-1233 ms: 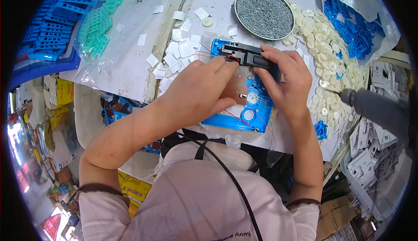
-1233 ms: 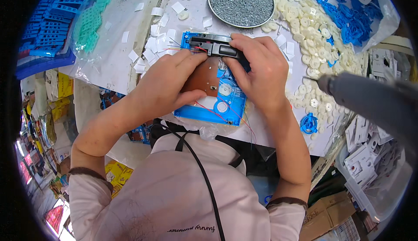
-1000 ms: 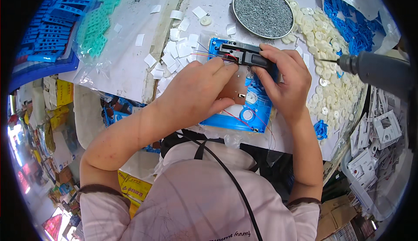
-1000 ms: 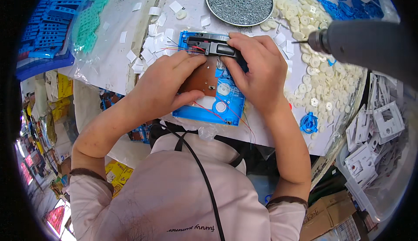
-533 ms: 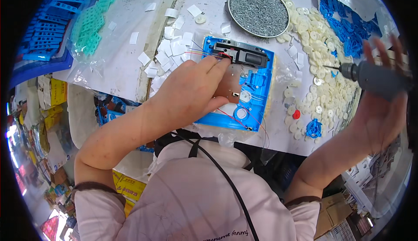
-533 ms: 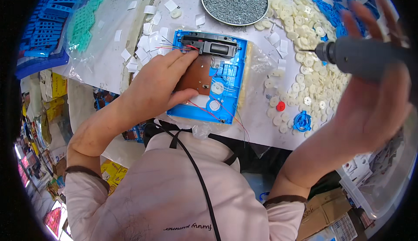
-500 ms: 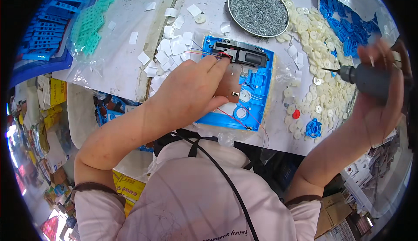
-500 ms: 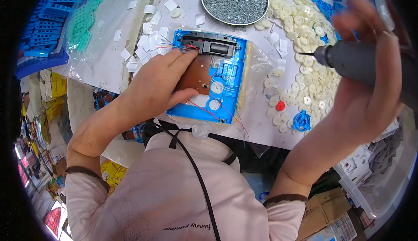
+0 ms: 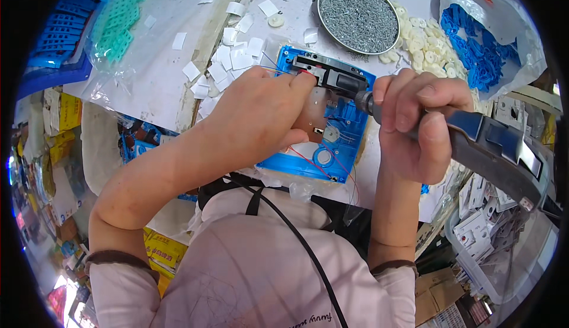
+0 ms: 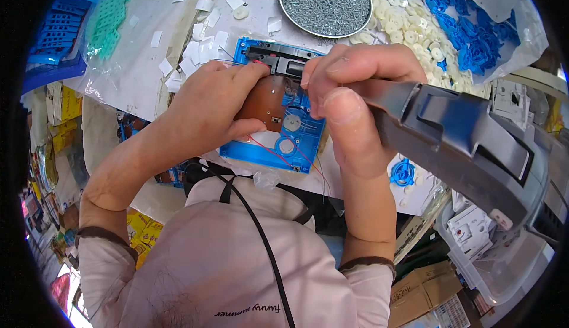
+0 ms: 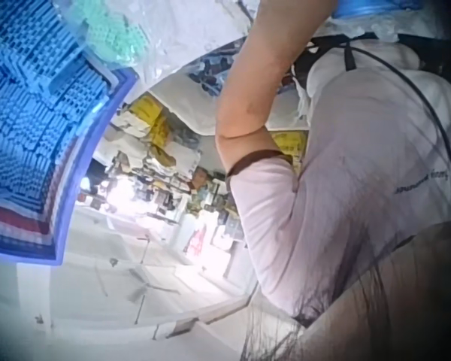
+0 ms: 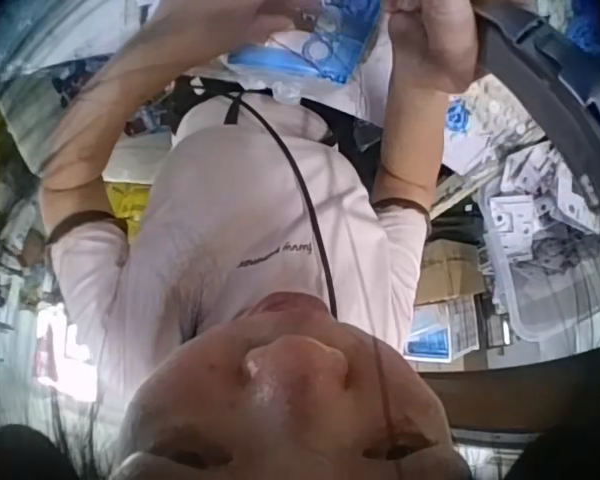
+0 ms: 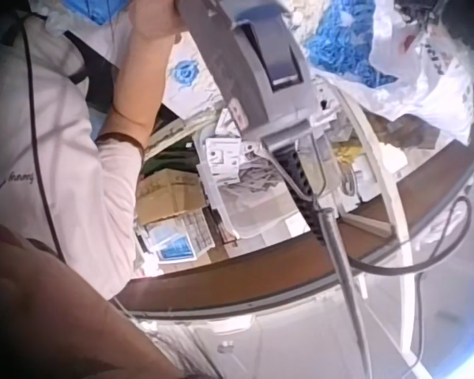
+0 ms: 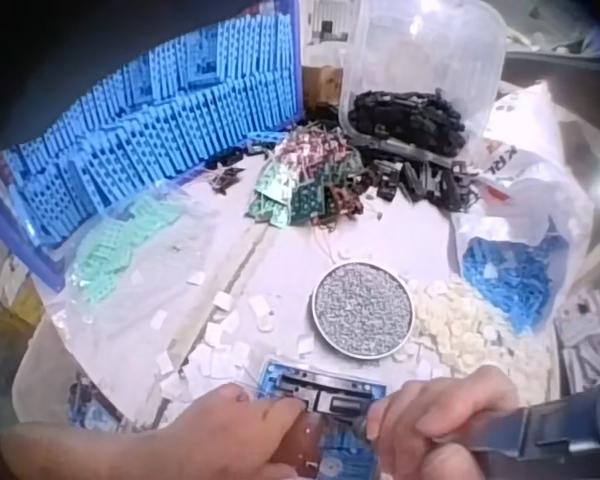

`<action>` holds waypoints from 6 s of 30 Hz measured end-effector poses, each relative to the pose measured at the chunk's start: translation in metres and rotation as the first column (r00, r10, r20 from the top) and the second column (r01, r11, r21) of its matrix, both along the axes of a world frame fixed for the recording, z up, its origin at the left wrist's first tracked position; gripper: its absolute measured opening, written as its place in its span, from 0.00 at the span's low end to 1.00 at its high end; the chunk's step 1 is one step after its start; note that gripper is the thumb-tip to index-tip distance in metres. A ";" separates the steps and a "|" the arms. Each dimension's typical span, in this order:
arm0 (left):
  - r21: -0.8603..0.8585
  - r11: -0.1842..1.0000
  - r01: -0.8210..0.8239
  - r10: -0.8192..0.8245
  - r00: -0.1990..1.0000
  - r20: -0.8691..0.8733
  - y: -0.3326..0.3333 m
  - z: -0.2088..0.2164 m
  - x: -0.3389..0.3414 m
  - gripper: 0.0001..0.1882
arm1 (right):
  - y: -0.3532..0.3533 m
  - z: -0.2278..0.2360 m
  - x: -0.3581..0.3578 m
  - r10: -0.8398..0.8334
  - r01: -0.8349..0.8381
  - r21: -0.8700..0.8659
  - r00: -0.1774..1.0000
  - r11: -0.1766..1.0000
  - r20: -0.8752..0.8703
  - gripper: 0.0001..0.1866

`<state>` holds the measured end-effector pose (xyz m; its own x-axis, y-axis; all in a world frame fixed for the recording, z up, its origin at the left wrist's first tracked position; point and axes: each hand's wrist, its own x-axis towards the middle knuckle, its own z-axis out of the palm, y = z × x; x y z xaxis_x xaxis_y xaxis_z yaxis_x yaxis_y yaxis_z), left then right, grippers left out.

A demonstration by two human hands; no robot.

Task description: Assembling a blue electronic toy by placing internal components and fastening the casing with an electric screwdriver.

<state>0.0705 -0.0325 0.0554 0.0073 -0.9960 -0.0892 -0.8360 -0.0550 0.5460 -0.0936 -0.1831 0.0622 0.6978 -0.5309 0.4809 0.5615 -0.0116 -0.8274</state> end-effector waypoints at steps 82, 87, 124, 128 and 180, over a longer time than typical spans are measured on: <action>-0.699 0.691 -0.183 -0.013 0.964 -0.266 -0.068 0.054 0.008 0.36 | -0.019 0.039 0.030 -0.482 0.485 -0.036 0.853 0.874 -0.202 0.06; -0.420 0.904 -0.083 0.029 0.990 -0.135 -0.033 -0.013 0.008 0.21 | -0.020 0.017 0.035 -0.442 0.418 -0.157 0.876 0.895 -0.190 0.07; -0.567 0.823 0.033 -0.070 0.997 -0.044 -0.043 -0.049 0.000 0.19 | -0.039 0.030 0.008 -0.490 0.491 -0.072 0.871 0.868 0.040 0.09; -0.535 0.845 -0.002 -0.049 0.995 -0.081 -0.041 -0.049 -0.003 0.20 | -0.042 0.024 0.005 -0.520 0.520 -0.056 0.854 0.852 0.028 0.08; -0.410 0.910 0.071 -0.033 0.995 0.099 0.019 -0.031 -0.013 0.17 | 0.004 -0.020 -0.002 -0.643 0.066 -0.883 0.711 0.466 -0.286 0.24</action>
<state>0.0579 -0.0133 0.0240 -0.0565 -0.9431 0.3277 -0.8772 0.2037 0.4349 -0.0956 -0.1793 0.0422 0.7979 -0.4028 0.4484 -0.1811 -0.8697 -0.4591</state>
